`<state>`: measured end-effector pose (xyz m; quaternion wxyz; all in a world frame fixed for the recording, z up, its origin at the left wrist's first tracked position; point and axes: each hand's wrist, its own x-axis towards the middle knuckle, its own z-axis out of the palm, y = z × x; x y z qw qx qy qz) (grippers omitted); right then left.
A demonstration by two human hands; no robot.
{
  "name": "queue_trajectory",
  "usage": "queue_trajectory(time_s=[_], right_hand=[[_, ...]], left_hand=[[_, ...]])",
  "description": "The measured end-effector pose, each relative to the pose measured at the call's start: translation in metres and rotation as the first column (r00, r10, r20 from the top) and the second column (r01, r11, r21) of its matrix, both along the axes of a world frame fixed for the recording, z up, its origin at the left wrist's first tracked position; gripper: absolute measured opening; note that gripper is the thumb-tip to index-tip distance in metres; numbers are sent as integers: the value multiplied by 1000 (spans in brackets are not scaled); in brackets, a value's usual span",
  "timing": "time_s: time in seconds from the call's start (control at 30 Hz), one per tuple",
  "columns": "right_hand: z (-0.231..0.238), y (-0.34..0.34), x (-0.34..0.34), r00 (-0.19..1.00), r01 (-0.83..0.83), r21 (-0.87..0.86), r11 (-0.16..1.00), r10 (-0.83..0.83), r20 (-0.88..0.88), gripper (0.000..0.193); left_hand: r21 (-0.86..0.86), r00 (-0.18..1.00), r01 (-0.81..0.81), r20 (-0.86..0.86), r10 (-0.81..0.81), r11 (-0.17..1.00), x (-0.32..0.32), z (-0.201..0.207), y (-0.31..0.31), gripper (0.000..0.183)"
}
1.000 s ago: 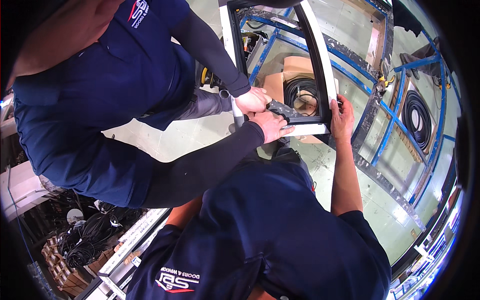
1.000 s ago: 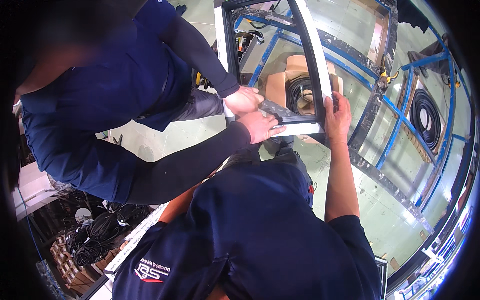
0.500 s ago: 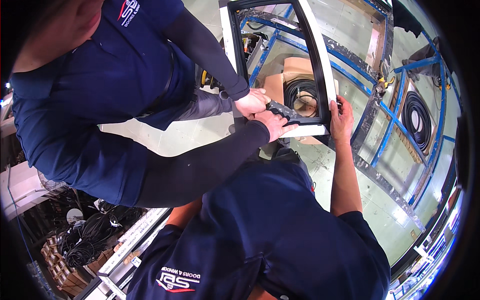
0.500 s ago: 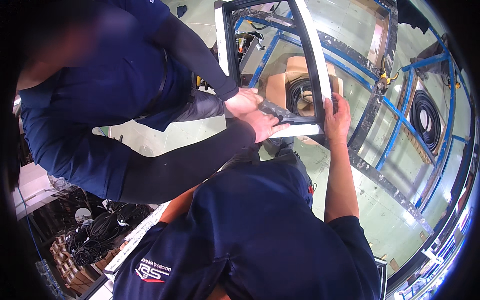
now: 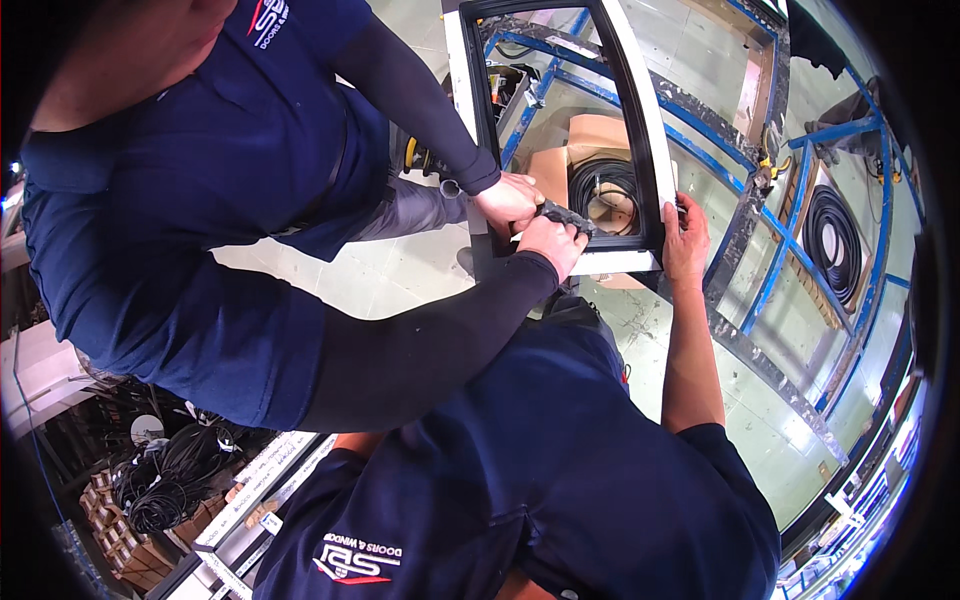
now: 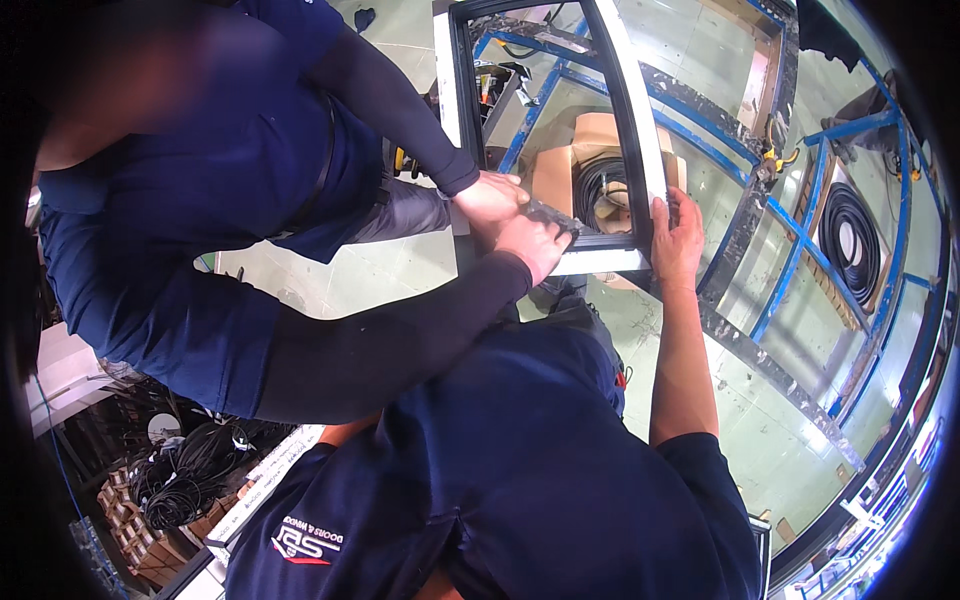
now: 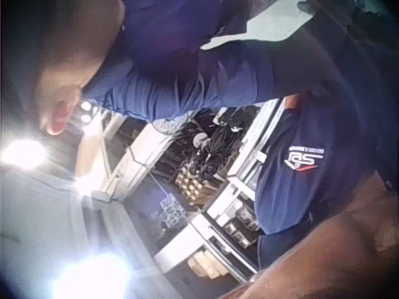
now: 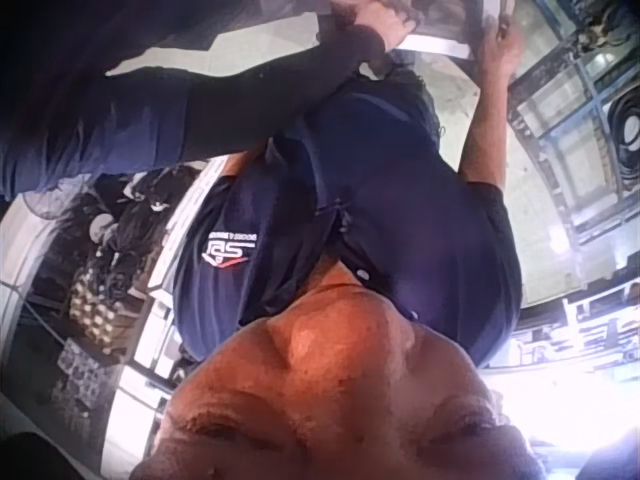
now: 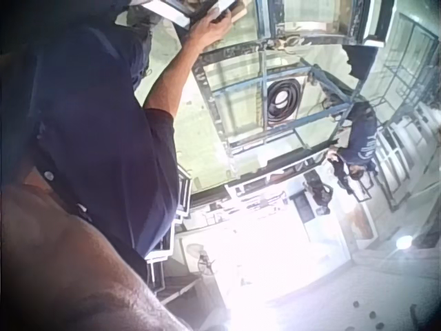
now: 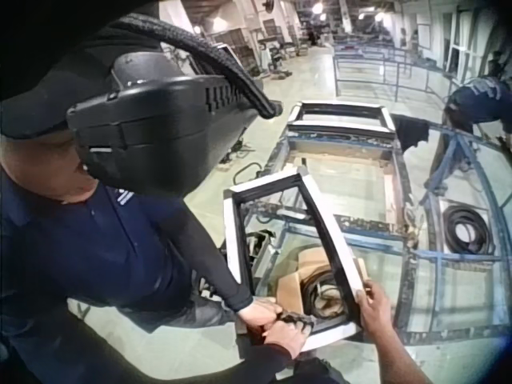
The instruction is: Installing a black rubber gasket or seal around the perimeter of a window frame.
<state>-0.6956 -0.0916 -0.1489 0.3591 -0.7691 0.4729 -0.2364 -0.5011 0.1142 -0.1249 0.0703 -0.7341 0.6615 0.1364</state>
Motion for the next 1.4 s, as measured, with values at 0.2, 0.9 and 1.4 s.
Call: queue_trajectory(time_s=[0.2,0.9,1.4], right_hand=[[2,0,3,1000,-11,16,1000,11,-7,43],[0,-2,3,1000,-19,3,1000,19,-20,46],[6,1,4,999,-7,42,999,5,46,44]], left_hand=[[197,977,214,-45,-209,957,8,6,-23,29],[395,994,-56,-69,90,917,7,-2,-46,35],[437,993,71,-117,-21,897,28,0,-62,39]])
